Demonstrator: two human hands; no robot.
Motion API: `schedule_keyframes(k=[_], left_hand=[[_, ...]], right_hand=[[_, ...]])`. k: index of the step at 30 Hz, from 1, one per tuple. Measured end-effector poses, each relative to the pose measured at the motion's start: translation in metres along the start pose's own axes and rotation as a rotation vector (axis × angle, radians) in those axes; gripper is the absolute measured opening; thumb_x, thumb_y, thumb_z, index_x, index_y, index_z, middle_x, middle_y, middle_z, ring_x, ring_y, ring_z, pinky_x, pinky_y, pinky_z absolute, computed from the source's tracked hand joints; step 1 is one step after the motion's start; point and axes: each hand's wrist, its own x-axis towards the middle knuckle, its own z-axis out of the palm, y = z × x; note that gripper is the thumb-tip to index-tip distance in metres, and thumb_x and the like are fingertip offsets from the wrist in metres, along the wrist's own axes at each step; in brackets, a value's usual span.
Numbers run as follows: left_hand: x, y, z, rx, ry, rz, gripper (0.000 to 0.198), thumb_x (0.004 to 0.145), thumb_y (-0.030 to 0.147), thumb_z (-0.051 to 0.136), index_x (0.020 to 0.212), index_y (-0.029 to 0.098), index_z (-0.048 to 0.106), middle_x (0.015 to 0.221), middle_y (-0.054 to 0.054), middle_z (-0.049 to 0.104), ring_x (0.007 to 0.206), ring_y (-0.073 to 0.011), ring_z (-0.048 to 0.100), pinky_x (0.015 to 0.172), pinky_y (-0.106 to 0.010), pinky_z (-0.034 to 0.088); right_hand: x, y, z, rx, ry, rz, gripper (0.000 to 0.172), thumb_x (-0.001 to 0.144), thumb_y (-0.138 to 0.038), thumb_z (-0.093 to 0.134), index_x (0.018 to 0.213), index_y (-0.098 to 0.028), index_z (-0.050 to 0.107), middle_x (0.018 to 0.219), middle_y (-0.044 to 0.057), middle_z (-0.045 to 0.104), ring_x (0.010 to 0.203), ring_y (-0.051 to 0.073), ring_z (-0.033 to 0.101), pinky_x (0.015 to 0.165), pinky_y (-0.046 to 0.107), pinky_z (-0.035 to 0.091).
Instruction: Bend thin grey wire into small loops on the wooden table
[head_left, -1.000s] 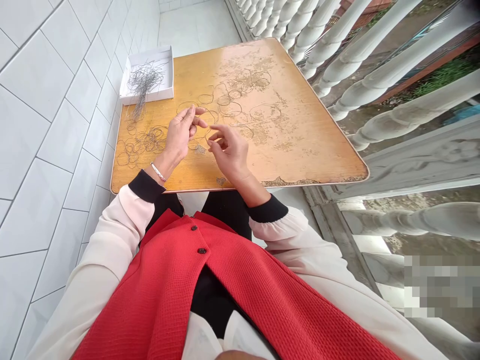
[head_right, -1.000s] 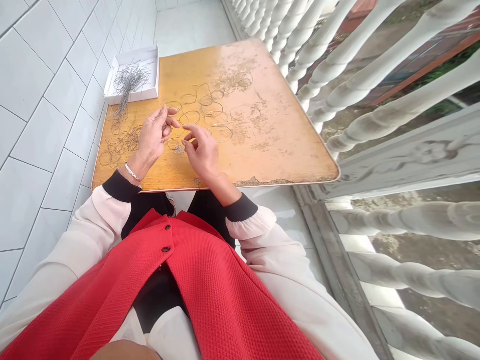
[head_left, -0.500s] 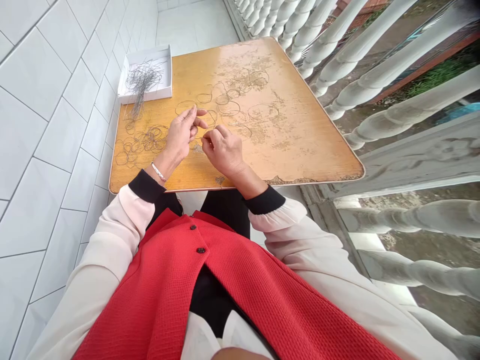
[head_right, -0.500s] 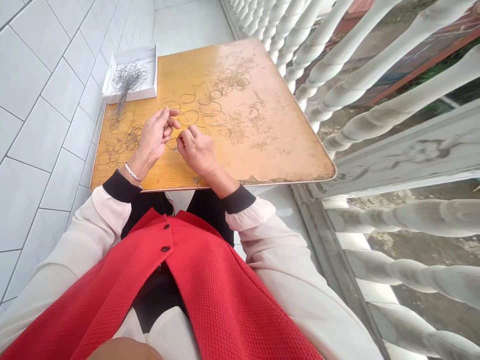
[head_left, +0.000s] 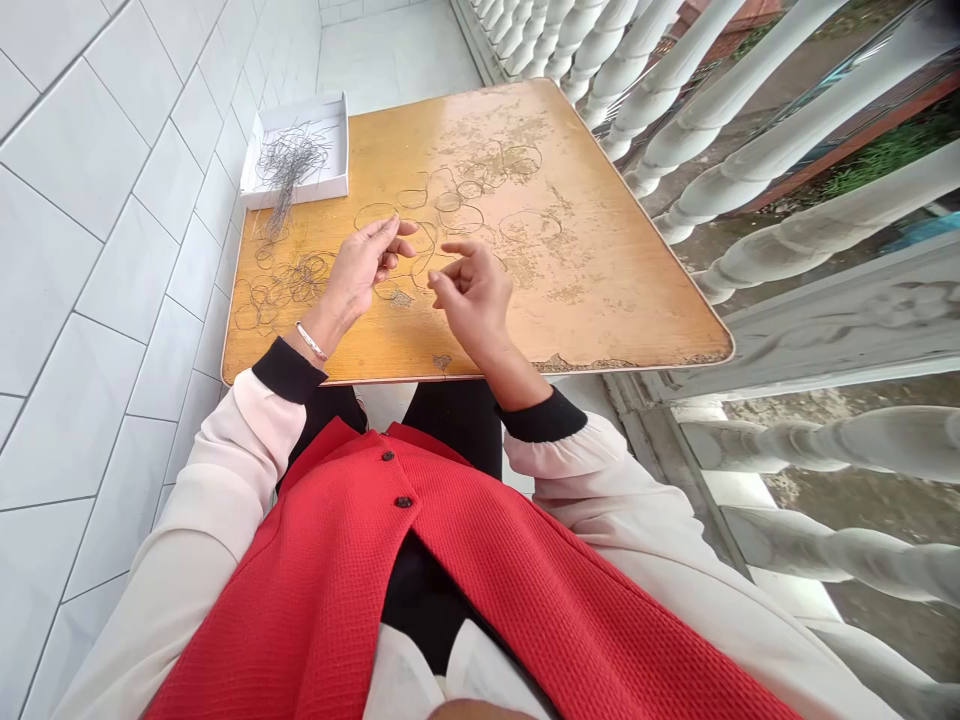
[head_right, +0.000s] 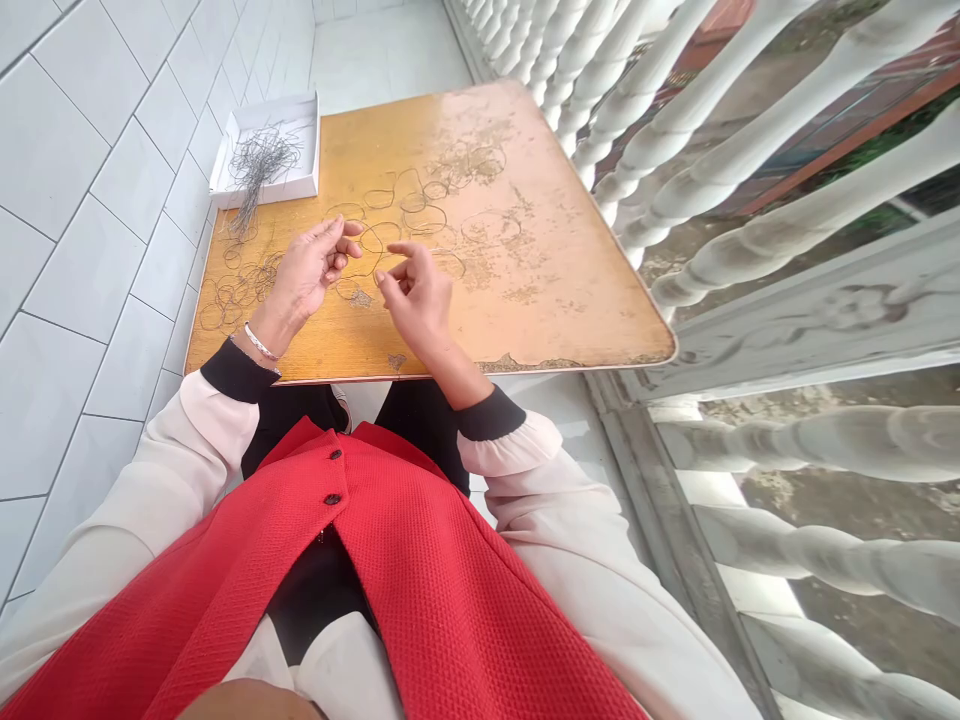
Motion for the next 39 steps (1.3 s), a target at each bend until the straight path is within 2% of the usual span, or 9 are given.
schedule_keyframes(k=[7,11,15,19,23,29,32,35,39], left_hand=[[0.003,-0.001,-0.001,0.130,-0.033,-0.058,0.032,0.098,0.040,0.063,0.083,0.014,0.071,0.070,-0.002,0.064,0.049,-0.0024,0.044,0.044,-0.018,0.024],[0.004,-0.002,0.000,0.174,-0.013,-0.080,0.036,0.089,0.051,0.070,0.083,0.015,0.071,0.070,-0.003,0.064,0.052,-0.0054,0.049,0.048,-0.021,0.029],[0.006,0.000,-0.002,0.167,-0.046,-0.099,0.039,0.096,0.050,0.063,0.083,0.014,0.071,0.071,-0.003,0.064,0.053,-0.0043,0.048,0.047,-0.018,0.032],[0.005,0.002,-0.006,0.090,0.035,-0.077,0.036,0.103,0.047,0.051,0.098,0.016,0.069,0.091,-0.005,0.072,0.087,-0.0106,0.070,0.078,-0.020,0.053],[-0.007,-0.006,-0.016,0.253,0.062,-0.039,0.034,0.101,0.049,0.053,0.111,0.019,0.067,0.112,-0.008,0.073,0.108,-0.0170,0.070,0.088,-0.027,0.054],[-0.034,-0.021,-0.015,0.706,-0.169,0.329,0.041,0.084,0.025,0.071,0.125,0.021,0.065,0.134,-0.010,0.066,0.114,-0.0209,0.065,0.094,-0.032,0.054],[-0.041,-0.024,-0.006,0.924,-0.257,0.536,0.032,0.080,0.019,0.074,0.112,0.022,0.073,0.131,-0.009,0.067,0.123,-0.0250,0.060,0.108,-0.039,0.047],[-0.038,-0.025,0.000,0.908,-0.173,0.550,0.009,0.089,0.022,0.067,0.089,0.023,0.076,0.110,-0.006,0.074,0.112,-0.0217,0.065,0.107,-0.037,0.047],[-0.023,-0.021,-0.003,0.493,0.106,0.273,0.013,0.090,0.025,0.070,0.079,0.020,0.073,0.080,-0.002,0.071,0.077,-0.0123,0.068,0.074,-0.023,0.054]], right_hand=[[0.013,-0.022,-0.005,0.422,-0.193,0.508,0.020,0.088,-0.034,0.076,0.081,-0.018,0.066,0.074,0.001,0.073,0.053,0.005,0.060,0.048,0.016,0.045],[0.010,-0.029,0.000,0.464,-0.176,0.503,0.021,0.088,-0.019,0.074,0.069,-0.016,0.067,0.066,0.000,0.071,0.048,0.003,0.056,0.048,0.014,0.044],[0.009,-0.030,0.001,0.501,-0.186,0.524,0.027,0.091,-0.012,0.069,0.064,-0.015,0.067,0.062,-0.001,0.070,0.045,0.003,0.056,0.047,0.013,0.046],[0.013,-0.026,-0.002,0.597,-0.131,0.609,0.031,0.096,-0.008,0.058,0.067,-0.014,0.069,0.061,-0.002,0.069,0.045,0.002,0.057,0.046,0.012,0.046],[0.017,-0.023,-0.005,0.629,-0.088,0.656,0.029,0.096,-0.008,0.059,0.070,-0.013,0.069,0.060,-0.002,0.069,0.044,0.002,0.056,0.045,0.012,0.045],[0.020,-0.026,-0.002,0.545,-0.027,0.653,0.028,0.094,-0.009,0.062,0.066,-0.014,0.066,0.055,-0.002,0.065,0.042,0.003,0.052,0.043,0.013,0.042],[0.021,-0.029,0.002,0.531,-0.013,0.606,0.033,0.092,-0.006,0.062,0.060,-0.015,0.063,0.050,-0.004,0.060,0.041,0.003,0.051,0.043,0.013,0.041],[0.019,-0.030,0.003,0.512,-0.021,0.569,0.035,0.090,-0.005,0.063,0.057,-0.015,0.061,0.049,-0.005,0.058,0.040,0.003,0.049,0.042,0.013,0.040],[0.014,-0.029,-0.001,0.506,-0.092,0.579,0.022,0.088,-0.016,0.073,0.067,-0.015,0.067,0.060,-0.002,0.067,0.045,0.003,0.056,0.046,0.013,0.045]])
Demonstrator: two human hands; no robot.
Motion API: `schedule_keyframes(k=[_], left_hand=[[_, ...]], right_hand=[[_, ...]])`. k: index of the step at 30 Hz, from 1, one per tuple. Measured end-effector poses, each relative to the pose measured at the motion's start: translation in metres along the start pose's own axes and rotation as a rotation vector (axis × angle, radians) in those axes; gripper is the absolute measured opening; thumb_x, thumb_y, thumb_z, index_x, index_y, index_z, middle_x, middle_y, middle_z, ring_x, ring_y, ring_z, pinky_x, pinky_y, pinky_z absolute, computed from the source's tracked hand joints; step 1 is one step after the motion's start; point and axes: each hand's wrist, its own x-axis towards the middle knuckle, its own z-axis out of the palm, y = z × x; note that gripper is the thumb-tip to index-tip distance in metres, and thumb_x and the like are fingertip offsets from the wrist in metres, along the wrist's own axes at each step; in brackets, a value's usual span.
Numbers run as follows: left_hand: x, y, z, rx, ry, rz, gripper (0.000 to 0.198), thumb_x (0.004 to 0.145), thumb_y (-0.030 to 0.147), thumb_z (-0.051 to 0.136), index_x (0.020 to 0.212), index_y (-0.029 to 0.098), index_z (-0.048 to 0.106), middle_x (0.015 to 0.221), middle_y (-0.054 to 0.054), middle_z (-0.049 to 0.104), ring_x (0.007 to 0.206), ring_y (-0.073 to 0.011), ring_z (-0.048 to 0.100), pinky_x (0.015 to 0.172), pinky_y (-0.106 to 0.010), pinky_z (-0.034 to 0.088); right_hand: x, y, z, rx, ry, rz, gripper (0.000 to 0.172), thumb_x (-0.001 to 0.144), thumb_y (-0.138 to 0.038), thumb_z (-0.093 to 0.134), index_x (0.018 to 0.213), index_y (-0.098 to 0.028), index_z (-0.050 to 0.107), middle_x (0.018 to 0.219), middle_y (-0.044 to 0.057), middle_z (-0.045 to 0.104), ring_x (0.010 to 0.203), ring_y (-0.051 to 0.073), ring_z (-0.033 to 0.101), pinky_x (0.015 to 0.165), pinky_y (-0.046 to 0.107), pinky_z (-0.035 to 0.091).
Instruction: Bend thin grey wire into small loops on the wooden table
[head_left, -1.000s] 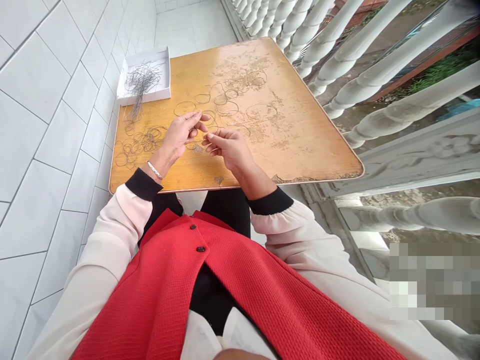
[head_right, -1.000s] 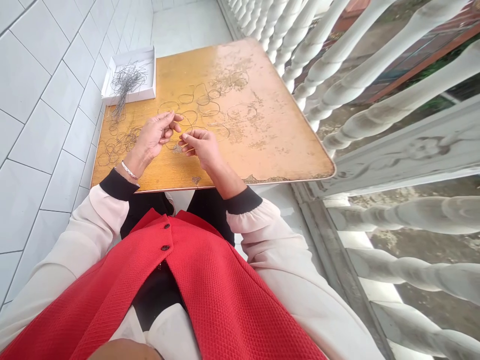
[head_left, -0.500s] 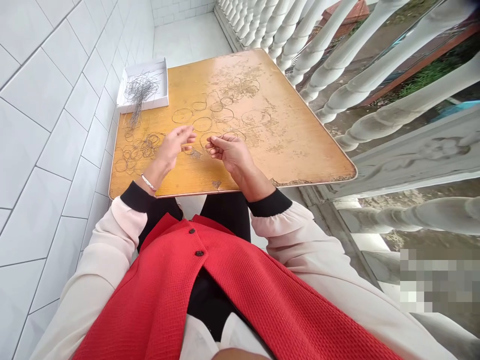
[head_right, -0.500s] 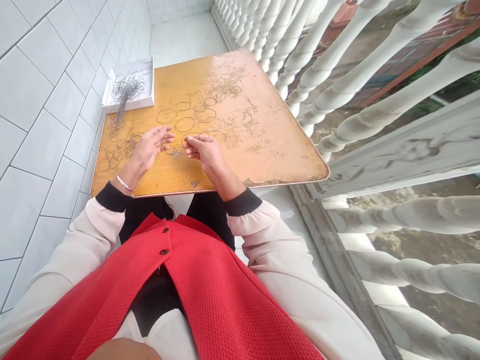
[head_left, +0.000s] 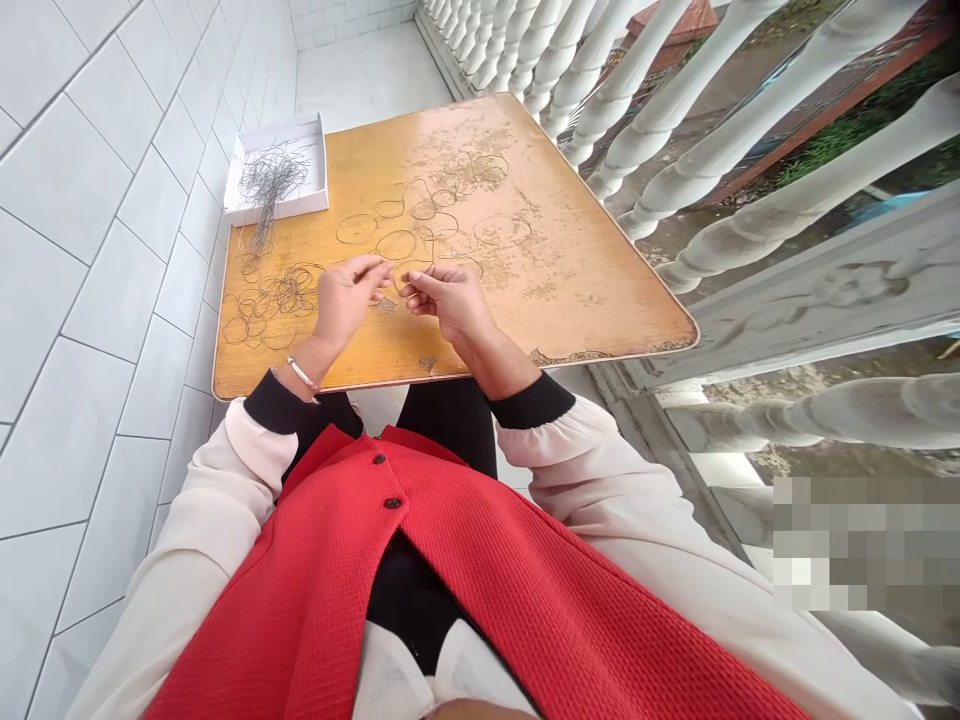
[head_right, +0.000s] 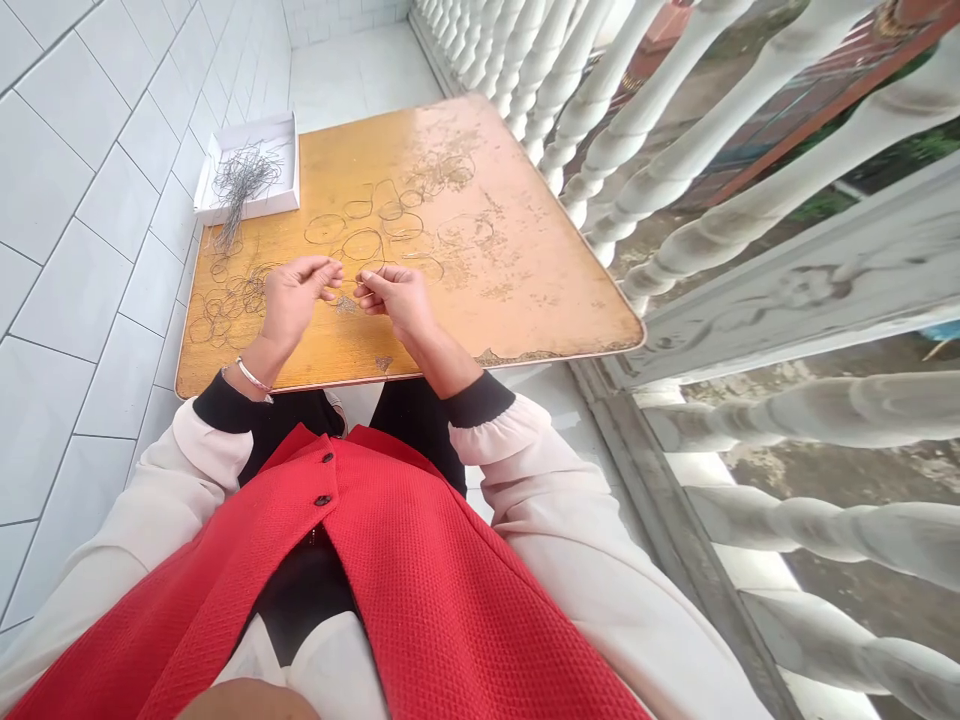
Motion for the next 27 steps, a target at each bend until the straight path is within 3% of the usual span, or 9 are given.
schedule_keyframes(k=[2,4,9,15,20,27], left_hand=[[0.005,-0.002,-0.002,-0.135,0.042,-0.145,0.015,0.091,0.025,0.070,0.078,0.017,0.071,0.073,-0.001,0.070,0.067,-0.0088,0.066,0.063,-0.019,0.052],[0.007,-0.003,-0.002,-0.187,0.045,-0.205,0.017,0.091,0.027,0.071,0.078,0.016,0.070,0.071,0.000,0.070,0.065,-0.0068,0.066,0.061,-0.016,0.052],[0.005,-0.009,0.002,-0.258,0.071,-0.240,0.018,0.088,0.029,0.075,0.078,0.016,0.069,0.073,0.000,0.071,0.065,-0.0064,0.068,0.061,-0.016,0.054],[0.005,-0.010,0.004,-0.275,0.086,-0.287,0.018,0.089,0.030,0.075,0.080,0.016,0.068,0.073,0.001,0.070,0.065,-0.0059,0.069,0.062,-0.015,0.055],[0.002,-0.007,0.007,-0.295,0.104,-0.313,0.016,0.090,0.024,0.073,0.078,0.015,0.068,0.071,0.002,0.069,0.062,-0.0059,0.069,0.062,-0.017,0.054],[0.001,-0.009,0.010,-0.244,0.112,-0.297,0.016,0.089,0.021,0.073,0.075,0.016,0.068,0.062,0.005,0.063,0.055,-0.0030,0.062,0.057,-0.013,0.050]], right_hand=[[-0.002,0.001,-0.003,0.016,-0.021,-0.011,0.019,0.090,-0.024,0.073,0.073,-0.016,0.069,0.063,-0.002,0.069,0.047,0.003,0.058,0.048,0.013,0.047],[-0.004,0.003,-0.004,0.032,-0.031,-0.021,0.022,0.092,-0.029,0.071,0.075,-0.017,0.070,0.065,-0.001,0.070,0.050,0.004,0.060,0.050,0.013,0.047],[-0.005,0.005,-0.003,0.028,-0.064,-0.020,0.025,0.089,-0.037,0.075,0.075,-0.017,0.071,0.067,0.000,0.071,0.053,0.005,0.061,0.050,0.014,0.048],[-0.006,0.009,-0.003,-0.035,-0.056,-0.028,0.020,0.083,-0.032,0.081,0.074,-0.017,0.072,0.066,0.000,0.070,0.052,0.006,0.061,0.048,0.014,0.047],[-0.006,0.008,0.000,-0.063,-0.093,-0.050,0.029,0.077,-0.035,0.086,0.062,-0.017,0.068,0.061,0.000,0.069,0.048,0.005,0.057,0.047,0.016,0.046],[-0.007,0.003,0.004,-0.134,-0.094,-0.019,0.020,0.069,-0.010,0.083,0.059,-0.015,0.067,0.051,-0.003,0.061,0.041,0.003,0.048,0.041,0.016,0.039]])
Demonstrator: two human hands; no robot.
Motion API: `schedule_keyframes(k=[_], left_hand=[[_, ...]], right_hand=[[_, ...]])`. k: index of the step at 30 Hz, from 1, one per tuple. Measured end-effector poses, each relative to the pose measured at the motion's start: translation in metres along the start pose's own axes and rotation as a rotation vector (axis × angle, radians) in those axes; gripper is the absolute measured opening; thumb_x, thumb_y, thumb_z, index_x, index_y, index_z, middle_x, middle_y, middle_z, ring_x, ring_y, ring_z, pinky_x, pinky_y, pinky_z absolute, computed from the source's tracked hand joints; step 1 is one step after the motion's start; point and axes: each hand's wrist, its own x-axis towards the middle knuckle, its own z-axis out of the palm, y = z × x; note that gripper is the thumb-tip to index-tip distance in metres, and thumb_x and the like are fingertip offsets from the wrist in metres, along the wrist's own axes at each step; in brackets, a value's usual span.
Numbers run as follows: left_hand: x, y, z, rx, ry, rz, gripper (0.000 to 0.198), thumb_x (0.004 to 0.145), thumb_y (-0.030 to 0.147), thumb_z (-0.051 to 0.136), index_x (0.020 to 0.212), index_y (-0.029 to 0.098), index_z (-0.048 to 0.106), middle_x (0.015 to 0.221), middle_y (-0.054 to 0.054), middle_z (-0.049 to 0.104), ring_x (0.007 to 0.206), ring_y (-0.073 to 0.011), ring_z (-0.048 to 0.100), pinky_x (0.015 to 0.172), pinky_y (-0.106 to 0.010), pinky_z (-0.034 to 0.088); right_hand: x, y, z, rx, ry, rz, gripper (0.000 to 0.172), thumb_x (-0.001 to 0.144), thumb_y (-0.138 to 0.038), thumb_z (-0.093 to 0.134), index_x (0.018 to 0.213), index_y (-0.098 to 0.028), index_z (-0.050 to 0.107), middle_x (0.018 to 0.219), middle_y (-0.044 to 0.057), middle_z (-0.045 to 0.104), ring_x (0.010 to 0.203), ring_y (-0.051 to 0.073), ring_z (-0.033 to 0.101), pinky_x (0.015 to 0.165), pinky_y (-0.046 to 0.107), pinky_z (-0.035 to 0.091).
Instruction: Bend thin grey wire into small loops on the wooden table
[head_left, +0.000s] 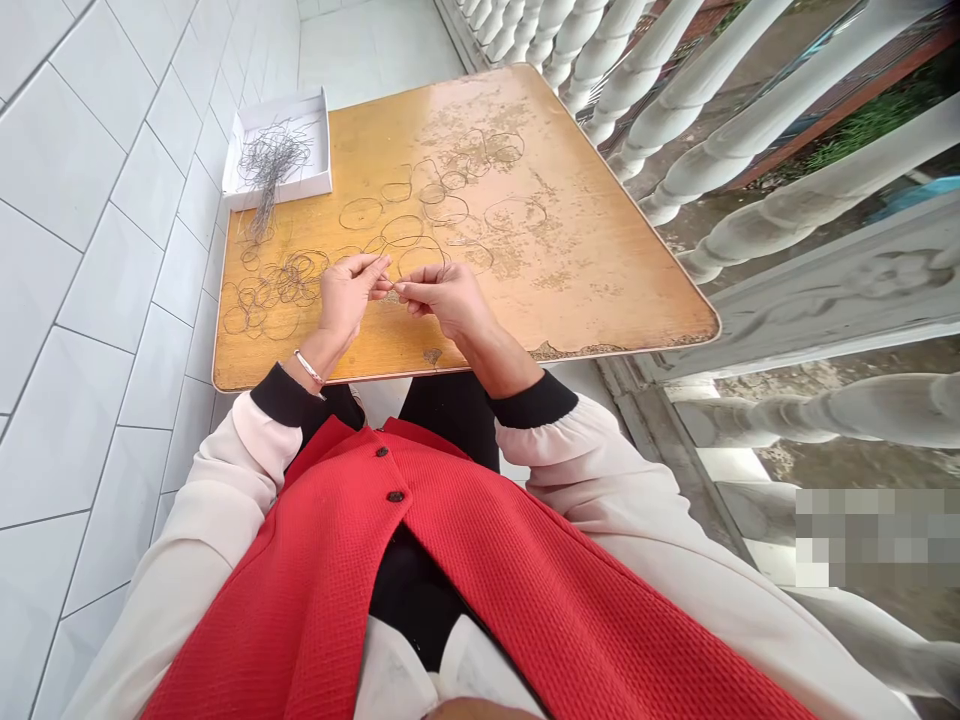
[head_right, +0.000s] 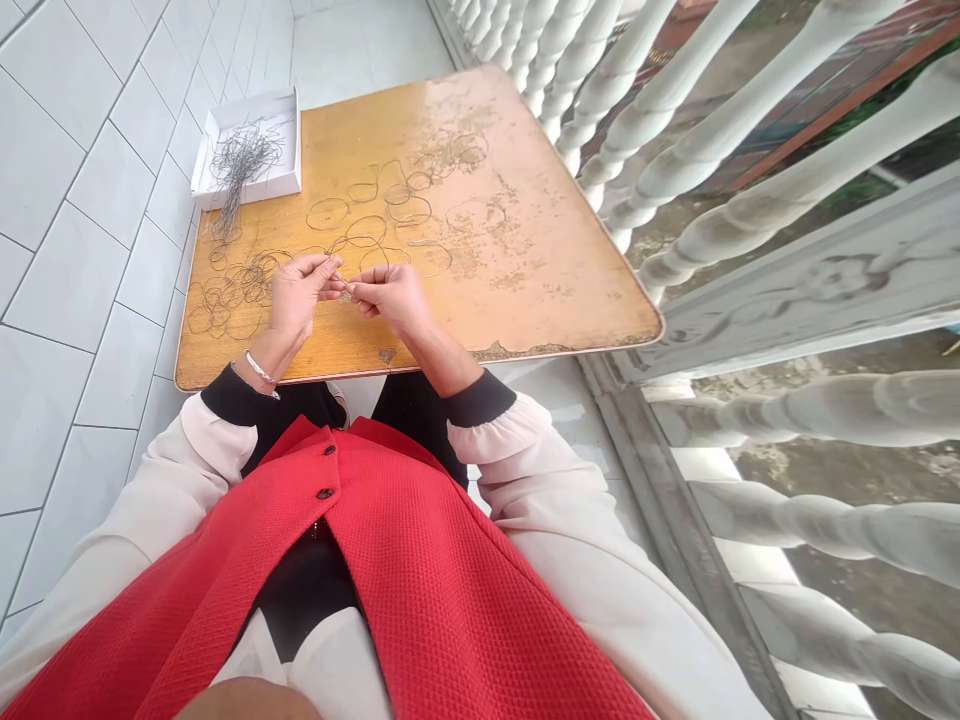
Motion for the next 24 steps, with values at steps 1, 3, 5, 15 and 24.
schedule_keyframes(k=[1,3,5,15,24], left_hand=[[0.000,0.000,0.000,0.004,-0.001,0.001,0.016,0.090,0.019,0.072,0.074,0.016,0.068,0.061,0.006,0.062,0.053,-0.0028,0.061,0.056,-0.013,0.049],[0.001,0.000,0.000,0.001,-0.005,-0.001,0.019,0.091,0.016,0.070,0.073,0.016,0.066,0.059,0.006,0.061,0.051,-0.0026,0.059,0.054,-0.014,0.049],[0.002,-0.001,-0.001,-0.017,-0.012,-0.016,0.020,0.092,0.015,0.068,0.072,0.015,0.066,0.059,0.006,0.062,0.049,-0.0026,0.058,0.054,-0.014,0.049],[0.004,0.002,-0.004,-0.040,-0.008,-0.063,0.018,0.090,0.022,0.073,0.075,0.015,0.066,0.062,0.005,0.062,0.052,-0.0039,0.059,0.058,-0.018,0.052],[-0.001,0.008,-0.003,0.000,0.036,0.029,0.022,0.091,0.026,0.073,0.074,0.017,0.063,0.064,0.005,0.063,0.057,-0.0041,0.064,0.056,-0.015,0.051]], right_hand=[[0.000,0.000,0.000,-0.010,-0.001,-0.002,0.020,0.068,-0.006,0.081,0.058,-0.015,0.067,0.051,-0.003,0.060,0.041,0.003,0.048,0.040,0.016,0.038],[0.001,0.001,0.001,-0.024,-0.009,-0.025,0.020,0.067,-0.003,0.078,0.056,-0.015,0.066,0.049,-0.003,0.060,0.042,0.003,0.046,0.041,0.016,0.036],[0.003,0.003,0.001,-0.029,-0.023,-0.064,0.019,0.066,-0.003,0.077,0.056,-0.015,0.066,0.049,-0.004,0.059,0.043,0.003,0.045,0.041,0.016,0.036],[0.003,0.008,-0.004,0.032,-0.089,0.002,0.019,0.069,-0.010,0.086,0.064,-0.015,0.068,0.054,-0.004,0.060,0.045,0.005,0.050,0.046,0.018,0.044],[-0.006,0.000,0.002,0.042,-0.022,-0.015,0.020,0.078,-0.006,0.079,0.064,-0.015,0.067,0.053,-0.004,0.062,0.042,0.005,0.051,0.043,0.017,0.043]])
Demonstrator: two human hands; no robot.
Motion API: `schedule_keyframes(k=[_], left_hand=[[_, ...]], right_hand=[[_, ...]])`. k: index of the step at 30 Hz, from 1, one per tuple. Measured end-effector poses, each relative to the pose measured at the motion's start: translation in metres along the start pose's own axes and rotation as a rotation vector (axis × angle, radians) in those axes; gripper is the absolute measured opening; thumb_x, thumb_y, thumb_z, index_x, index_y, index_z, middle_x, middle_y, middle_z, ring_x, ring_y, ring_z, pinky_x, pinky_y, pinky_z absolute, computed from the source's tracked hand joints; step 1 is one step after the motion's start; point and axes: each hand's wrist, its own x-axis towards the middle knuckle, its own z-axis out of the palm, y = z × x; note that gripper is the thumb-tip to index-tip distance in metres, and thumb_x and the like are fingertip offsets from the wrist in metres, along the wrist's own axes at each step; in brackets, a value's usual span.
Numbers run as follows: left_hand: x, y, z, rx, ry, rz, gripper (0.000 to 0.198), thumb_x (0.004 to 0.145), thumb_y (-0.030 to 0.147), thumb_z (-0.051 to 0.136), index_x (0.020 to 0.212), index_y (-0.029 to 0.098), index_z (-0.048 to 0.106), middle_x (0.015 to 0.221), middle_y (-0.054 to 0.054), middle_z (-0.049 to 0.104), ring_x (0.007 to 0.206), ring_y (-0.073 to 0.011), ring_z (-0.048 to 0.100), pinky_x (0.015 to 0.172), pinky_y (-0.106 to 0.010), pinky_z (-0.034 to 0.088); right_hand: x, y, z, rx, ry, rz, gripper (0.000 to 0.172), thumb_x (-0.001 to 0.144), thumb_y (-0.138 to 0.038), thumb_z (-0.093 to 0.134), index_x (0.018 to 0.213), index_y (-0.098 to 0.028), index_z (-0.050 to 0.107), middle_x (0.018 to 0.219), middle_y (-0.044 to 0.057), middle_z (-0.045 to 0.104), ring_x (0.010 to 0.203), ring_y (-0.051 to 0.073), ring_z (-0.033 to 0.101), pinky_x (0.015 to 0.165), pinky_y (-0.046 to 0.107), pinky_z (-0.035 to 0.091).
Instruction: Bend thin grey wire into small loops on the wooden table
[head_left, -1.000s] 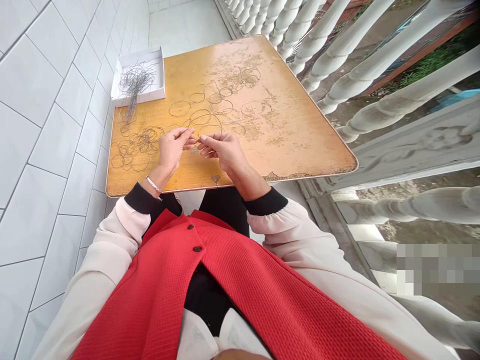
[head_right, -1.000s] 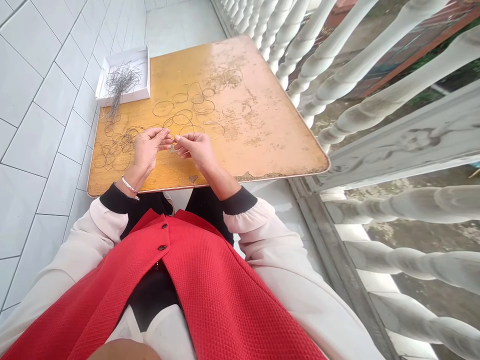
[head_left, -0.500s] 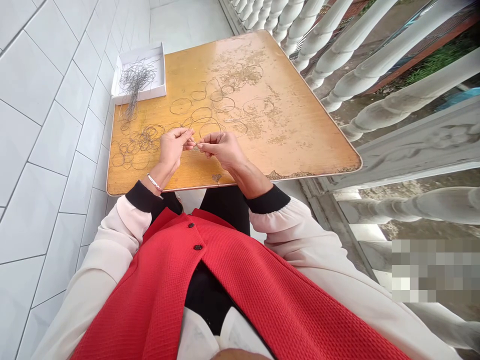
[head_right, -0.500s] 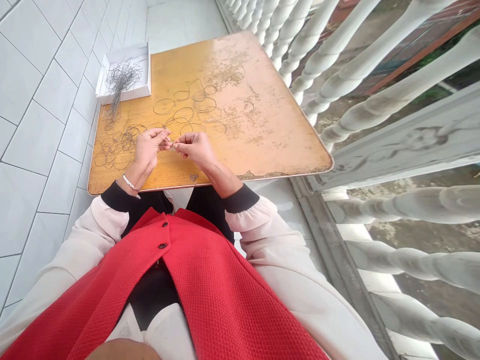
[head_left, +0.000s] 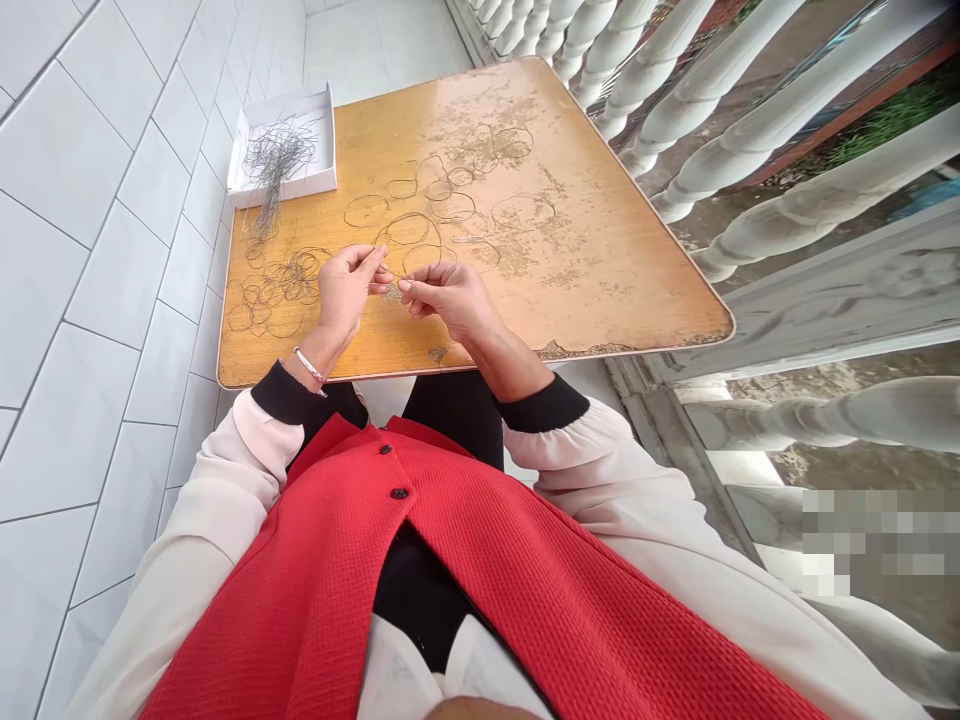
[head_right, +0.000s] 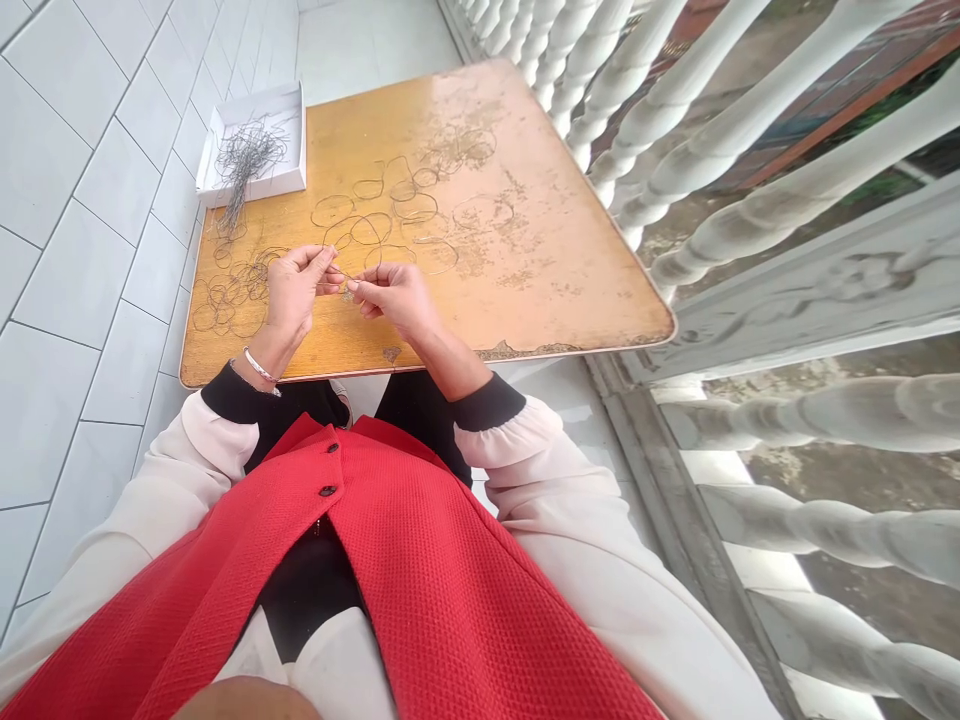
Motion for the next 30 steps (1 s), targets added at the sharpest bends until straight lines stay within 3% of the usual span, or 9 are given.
schedule_keyframes(k=[7,17,21,26,30], left_hand=[[-0.004,0.000,0.001,0.010,0.013,-0.004,0.021,0.091,0.025,0.072,0.073,0.017,0.064,0.063,0.004,0.064,0.055,-0.0050,0.064,0.058,-0.017,0.051],[-0.005,-0.003,0.001,0.015,-0.014,0.011,0.022,0.093,0.025,0.070,0.074,0.016,0.063,0.055,0.007,0.060,0.048,-0.0026,0.058,0.054,-0.014,0.048],[-0.009,-0.001,-0.002,-0.065,-0.071,-0.038,0.022,0.093,0.029,0.071,0.077,0.016,0.063,0.061,0.006,0.063,0.052,-0.0024,0.061,0.057,-0.014,0.050],[-0.013,0.001,-0.007,-0.154,-0.179,-0.122,0.021,0.095,0.032,0.069,0.083,0.015,0.066,0.068,0.004,0.067,0.060,-0.0043,0.067,0.061,-0.015,0.052],[-0.015,-0.001,-0.009,-0.167,-0.183,-0.149,0.024,0.094,0.035,0.069,0.082,0.015,0.065,0.073,0.002,0.069,0.064,-0.0049,0.068,0.064,-0.016,0.052]], right_hand=[[0.001,0.004,0.002,0.022,0.056,-0.097,0.010,0.077,-0.009,0.077,0.071,-0.016,0.073,0.057,-0.004,0.065,0.045,0.004,0.052,0.046,0.017,0.046],[0.005,0.011,-0.005,-0.096,0.014,-0.175,0.011,0.070,-0.007,0.078,0.065,-0.015,0.074,0.056,-0.003,0.065,0.045,0.005,0.052,0.049,0.019,0.047],[0.004,0.012,-0.004,-0.065,0.026,-0.189,0.006,0.074,-0.015,0.079,0.071,-0.016,0.075,0.059,-0.003,0.066,0.046,0.005,0.051,0.047,0.019,0.046],[0.003,0.012,-0.002,-0.013,0.013,-0.163,0.011,0.079,-0.013,0.077,0.070,-0.015,0.072,0.059,-0.003,0.065,0.045,0.004,0.051,0.048,0.019,0.044],[0.003,0.013,-0.004,0.036,0.003,-0.130,0.012,0.078,-0.014,0.079,0.069,-0.015,0.071,0.059,-0.003,0.065,0.043,0.004,0.050,0.047,0.019,0.043]])
